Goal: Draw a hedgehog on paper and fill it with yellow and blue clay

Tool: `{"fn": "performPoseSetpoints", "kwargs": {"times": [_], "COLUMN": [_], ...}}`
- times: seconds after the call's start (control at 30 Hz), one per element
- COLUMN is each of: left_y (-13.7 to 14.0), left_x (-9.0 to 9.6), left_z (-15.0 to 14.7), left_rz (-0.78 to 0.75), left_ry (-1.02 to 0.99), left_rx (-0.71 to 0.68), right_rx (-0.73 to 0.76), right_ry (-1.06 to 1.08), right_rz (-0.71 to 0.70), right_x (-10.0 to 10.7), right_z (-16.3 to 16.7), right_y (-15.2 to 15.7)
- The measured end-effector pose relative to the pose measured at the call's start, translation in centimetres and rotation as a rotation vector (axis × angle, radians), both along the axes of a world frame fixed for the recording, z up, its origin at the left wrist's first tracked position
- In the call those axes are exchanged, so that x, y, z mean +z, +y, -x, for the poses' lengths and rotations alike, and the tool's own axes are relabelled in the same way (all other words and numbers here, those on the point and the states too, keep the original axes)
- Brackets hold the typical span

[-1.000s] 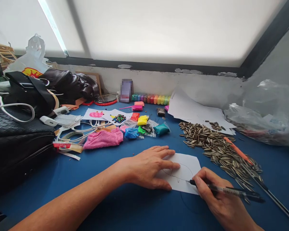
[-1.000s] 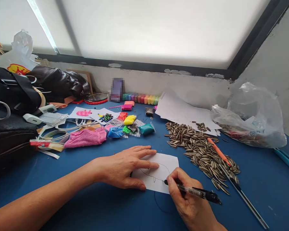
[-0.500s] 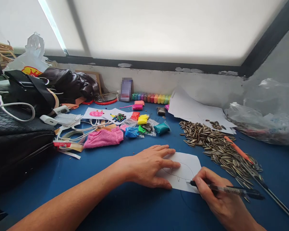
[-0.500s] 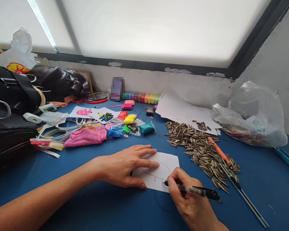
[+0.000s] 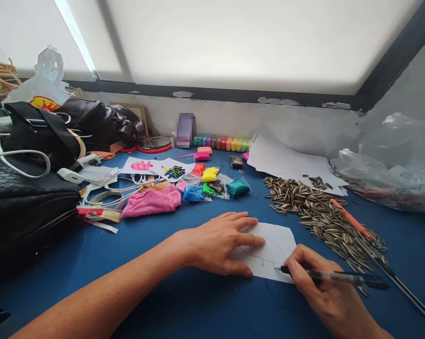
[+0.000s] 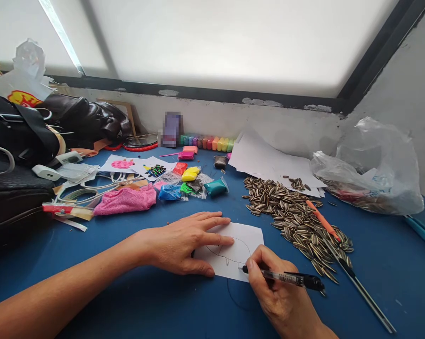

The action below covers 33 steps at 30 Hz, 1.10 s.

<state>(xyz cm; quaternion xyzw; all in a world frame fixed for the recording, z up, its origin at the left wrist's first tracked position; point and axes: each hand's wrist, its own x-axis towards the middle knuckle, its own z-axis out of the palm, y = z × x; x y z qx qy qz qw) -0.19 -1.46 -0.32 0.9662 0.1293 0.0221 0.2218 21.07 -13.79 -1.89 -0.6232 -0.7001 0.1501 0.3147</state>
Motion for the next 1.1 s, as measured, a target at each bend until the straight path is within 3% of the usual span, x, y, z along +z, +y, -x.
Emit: {"fn": "performPoseSetpoints", "kwargs": {"times": [1.1], "left_y": [-0.10], "left_x": [-0.10], "left_z": [-0.07], "left_rz": [-0.010], "left_ry": [0.003], "left_rx": [0.001], "right_rx": [-0.029], "right_ry": [-0.012], "right_rz": [-0.045], "right_x": [-0.06], "right_z": [-0.10], "right_y": [-0.13]}}
